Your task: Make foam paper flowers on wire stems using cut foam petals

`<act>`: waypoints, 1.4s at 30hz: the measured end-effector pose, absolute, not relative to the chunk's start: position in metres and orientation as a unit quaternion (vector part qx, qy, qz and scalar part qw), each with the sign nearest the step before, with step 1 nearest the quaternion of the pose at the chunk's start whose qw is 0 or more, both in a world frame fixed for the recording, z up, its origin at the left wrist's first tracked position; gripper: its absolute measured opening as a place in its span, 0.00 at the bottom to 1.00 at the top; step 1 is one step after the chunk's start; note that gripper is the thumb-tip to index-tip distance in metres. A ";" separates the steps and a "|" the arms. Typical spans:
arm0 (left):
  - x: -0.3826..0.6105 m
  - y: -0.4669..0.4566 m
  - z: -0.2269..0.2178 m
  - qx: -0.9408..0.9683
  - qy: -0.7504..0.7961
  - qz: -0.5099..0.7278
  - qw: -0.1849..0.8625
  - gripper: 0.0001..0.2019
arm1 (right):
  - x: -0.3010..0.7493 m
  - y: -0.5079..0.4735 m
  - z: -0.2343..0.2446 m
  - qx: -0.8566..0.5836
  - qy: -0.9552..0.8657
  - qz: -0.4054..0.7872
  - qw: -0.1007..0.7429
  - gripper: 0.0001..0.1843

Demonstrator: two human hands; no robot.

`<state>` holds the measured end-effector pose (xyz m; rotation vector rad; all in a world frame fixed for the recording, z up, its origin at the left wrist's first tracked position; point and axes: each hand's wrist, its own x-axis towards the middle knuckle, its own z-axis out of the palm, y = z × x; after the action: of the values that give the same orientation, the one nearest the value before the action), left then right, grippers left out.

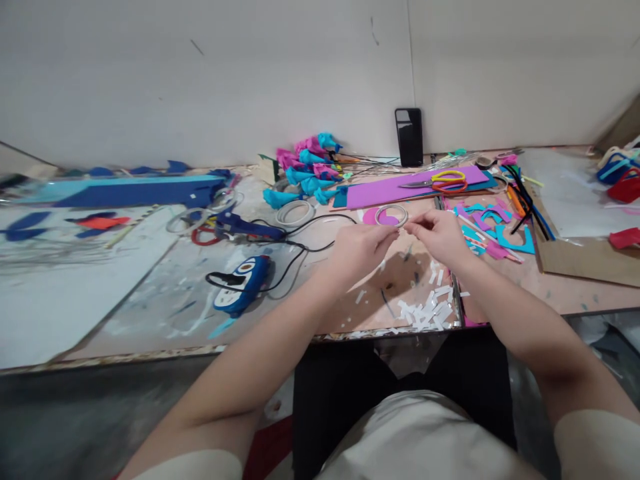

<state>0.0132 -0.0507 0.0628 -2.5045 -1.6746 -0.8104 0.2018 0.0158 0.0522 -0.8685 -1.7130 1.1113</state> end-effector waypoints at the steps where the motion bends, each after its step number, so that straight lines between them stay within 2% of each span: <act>1: 0.011 -0.049 0.065 -0.793 -0.532 -0.290 -0.069 0.14 | 0.203 0.015 0.054 -0.321 -0.727 0.403 0.454 0.11; 5: 0.001 -0.042 0.072 -0.745 -0.431 -0.334 -0.384 0.16 | 0.208 0.014 0.060 -0.188 -0.814 0.316 0.450 0.08; 8: -0.002 -0.040 0.074 -0.709 -0.405 -0.321 -0.480 0.15 | 0.209 0.016 0.061 -0.146 -0.838 0.319 0.418 0.10; 13: 0.001 -0.044 0.075 -0.699 -0.447 -0.340 -0.442 0.12 | 0.211 0.020 0.063 -0.203 -0.832 0.306 0.416 0.12; 16: 0.002 -0.048 0.073 -0.716 -0.483 -0.340 -0.372 0.12 | 0.211 0.021 0.064 -0.230 -0.822 0.304 0.423 0.10; 18: 0.004 -0.051 0.070 -0.751 -0.510 -0.334 -0.253 0.11 | 0.210 0.020 0.065 -0.259 -0.807 0.313 0.428 0.09; 22: 0.008 -0.057 0.061 -0.817 -0.501 -0.272 0.083 0.14 | 0.207 0.018 0.065 -0.340 -0.733 0.414 0.420 0.12; 24: 0.009 -0.061 0.060 -0.844 -0.453 -0.225 0.176 0.16 | 0.207 0.019 0.066 -0.370 -0.676 0.505 0.387 0.16; 26: 0.009 -0.064 0.062 -0.870 -0.404 -0.185 0.213 0.16 | 0.209 0.020 0.068 -0.390 -0.617 0.602 0.323 0.19; 30: 0.007 -0.066 0.065 -0.890 -0.367 -0.156 0.222 0.17 | 0.211 0.024 0.070 -0.411 -0.525 0.714 0.213 0.22; 33: 0.005 -0.062 0.061 -0.885 -0.371 -0.162 0.229 0.17 | 0.212 0.025 0.068 -0.399 -0.531 0.710 0.234 0.21; 36: 0.003 -0.056 0.057 -0.864 -0.416 -0.197 0.203 0.16 | 0.212 0.024 0.065 -0.374 -0.617 0.624 0.300 0.16; 39: 0.001 -0.050 0.058 -0.828 -0.496 -0.254 0.068 0.14 | 0.213 0.022 0.064 -0.315 -0.747 0.458 0.364 0.09; 42: -0.003 -0.044 0.065 -0.803 -0.496 -0.274 -0.184 0.11 | 0.215 0.022 0.063 -0.179 -0.860 0.262 0.400 0.06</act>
<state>-0.0028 -0.0441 0.0651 -2.8691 -1.7734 -0.9796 0.2147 0.0224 0.0629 -0.4519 -2.1752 0.6623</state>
